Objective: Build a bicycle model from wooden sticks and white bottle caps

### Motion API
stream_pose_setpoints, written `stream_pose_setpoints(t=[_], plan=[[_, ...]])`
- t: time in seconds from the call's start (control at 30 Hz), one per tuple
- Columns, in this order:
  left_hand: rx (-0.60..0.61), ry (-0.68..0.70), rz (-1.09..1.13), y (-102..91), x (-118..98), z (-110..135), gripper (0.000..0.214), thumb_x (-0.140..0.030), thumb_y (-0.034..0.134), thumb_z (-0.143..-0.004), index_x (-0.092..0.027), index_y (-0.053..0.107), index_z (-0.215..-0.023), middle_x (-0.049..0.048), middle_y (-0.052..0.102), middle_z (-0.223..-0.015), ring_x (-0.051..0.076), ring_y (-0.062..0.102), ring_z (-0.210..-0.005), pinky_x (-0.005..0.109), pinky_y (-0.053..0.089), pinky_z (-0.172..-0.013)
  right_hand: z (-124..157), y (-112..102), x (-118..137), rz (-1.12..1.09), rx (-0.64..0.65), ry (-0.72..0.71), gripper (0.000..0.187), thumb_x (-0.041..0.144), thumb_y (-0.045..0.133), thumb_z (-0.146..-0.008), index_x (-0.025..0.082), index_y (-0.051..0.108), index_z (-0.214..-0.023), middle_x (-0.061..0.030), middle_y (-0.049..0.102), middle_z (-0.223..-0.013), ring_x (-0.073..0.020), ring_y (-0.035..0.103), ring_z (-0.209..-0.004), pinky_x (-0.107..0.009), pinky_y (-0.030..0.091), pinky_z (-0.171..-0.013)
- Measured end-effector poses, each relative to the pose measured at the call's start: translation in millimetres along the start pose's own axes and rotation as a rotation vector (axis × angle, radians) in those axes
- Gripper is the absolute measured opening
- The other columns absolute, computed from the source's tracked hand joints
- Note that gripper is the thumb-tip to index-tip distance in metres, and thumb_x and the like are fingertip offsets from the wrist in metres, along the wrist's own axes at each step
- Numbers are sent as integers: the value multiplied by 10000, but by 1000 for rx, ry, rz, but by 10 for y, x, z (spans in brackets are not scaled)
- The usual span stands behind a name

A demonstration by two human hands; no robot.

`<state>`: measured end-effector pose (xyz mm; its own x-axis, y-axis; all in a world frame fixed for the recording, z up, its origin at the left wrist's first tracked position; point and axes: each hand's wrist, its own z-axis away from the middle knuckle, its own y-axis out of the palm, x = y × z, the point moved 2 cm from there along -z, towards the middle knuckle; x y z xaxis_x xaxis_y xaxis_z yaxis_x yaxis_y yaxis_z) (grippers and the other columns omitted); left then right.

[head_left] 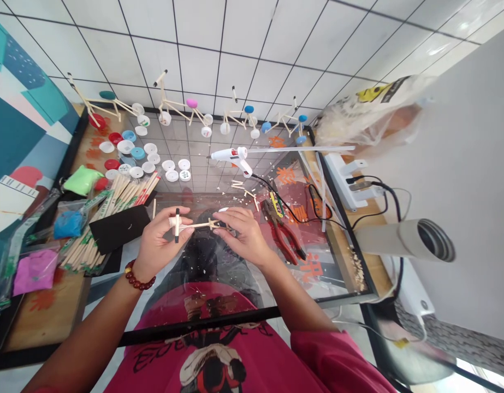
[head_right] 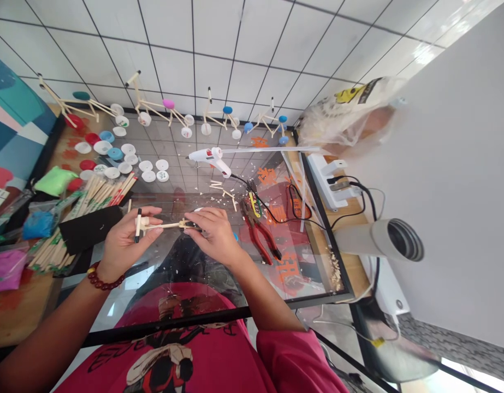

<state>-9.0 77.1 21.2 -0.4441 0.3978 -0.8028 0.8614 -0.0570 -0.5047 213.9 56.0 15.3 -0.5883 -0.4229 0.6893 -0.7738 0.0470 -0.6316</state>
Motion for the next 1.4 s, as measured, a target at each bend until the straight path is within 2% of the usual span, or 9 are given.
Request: stream_pose_setpoints(t=[0.13, 0.8, 0.87, 0.97, 1.03, 1.1, 1.2, 1.27, 1.4], plan=[[19, -23, 49, 10, 1, 5, 101, -275, 668, -872, -195, 730, -870, 75, 717, -1132, 193, 688, -1003, 344, 542, -938, -18, 11, -7, -13, -21, -47, 167, 324, 643, -944, 294, 729, -1084, -19, 782, -1006, -197, 690, -1001, -395, 482, -953], [37, -33, 179, 57, 74, 20, 49, -219, 692, -860, -201, 732, -883, 67, 717, -1115, 188, 686, -1002, 329, 534, -924, -34, 34, -43, -33, -42, -53, 126, 311, 650, -941, 288, 745, -1020, -7, 784, -944, -185, 702, -962, -372, 471, -949], [29, -47, 179, 50, 78, 21, 54, -228, 696, -858, -201, 731, -889, 64, 717, -1116, 185, 686, -1002, 324, 534, -922, -19, 28, -54, -15, -41, -42, 213, 345, 691, -910, 292, 728, -1113, -25, 778, -1032, -204, 688, -1033, -394, 459, -983], [19, -68, 183, 38, 76, 23, 67, -250, 702, -853, -198, 732, -881, 65, 719, -1108, 186, 690, -985, 324, 539, -914, 9, -1, -55, 20, -36, -9, 525, 449, 785, -806, 279, 647, -1284, -77, 722, -1232, -263, 630, -1181, -454, 426, -1045], [19, -73, 182, 34, 73, 24, 77, -263, 704, -848, -196, 733, -872, 69, 721, -1105, 191, 694, -973, 333, 544, -909, 24, -35, -37, 14, -42, 18, 606, 479, 820, -757, 271, 629, -1293, -93, 696, -1284, -286, 614, -1213, -482, 413, -1059], [18, -75, 179, 30, 70, 22, 83, -269, 706, -843, -194, 734, -868, 74, 724, -1102, 196, 698, -959, 338, 551, -894, 32, -72, -10, -24, -64, 31, 461, 442, 800, -790, 271, 665, -1196, -80, 713, -1254, -278, 630, -1188, -483, 419, -1049], [19, -66, 179, 27, 60, 18, 79, -264, 707, -839, -194, 740, -856, 75, 729, -1087, 197, 700, -953, 336, 552, -884, 23, -100, 9, -74, -78, 23, 159, 294, 629, -938, 279, 700, -1080, -43, 755, -1155, -226, 661, -1122, -447, 442, -1018], [23, -62, 187, 28, 51, 18, 79, -261, 704, -842, -195, 745, -850, 76, 729, -1083, 198, 700, -958, 331, 551, -880, 6, -87, -6, -51, -71, 14, 195, 236, 565, -968, 288, 710, -1089, -29, 770, -1101, -208, 667, -1094, -431, 445, -995], [34, -73, 209, 46, 50, 29, 83, -259, 702, -847, -197, 754, -868, 77, 723, -1094, 195, 696, -971, 320, 546, -881, -32, -21, -50, 9, -51, -12, 152, 236, 613, -951, 282, 735, -1030, -13, 783, -997, -203, 675, -1024, -415, 428, -950]])
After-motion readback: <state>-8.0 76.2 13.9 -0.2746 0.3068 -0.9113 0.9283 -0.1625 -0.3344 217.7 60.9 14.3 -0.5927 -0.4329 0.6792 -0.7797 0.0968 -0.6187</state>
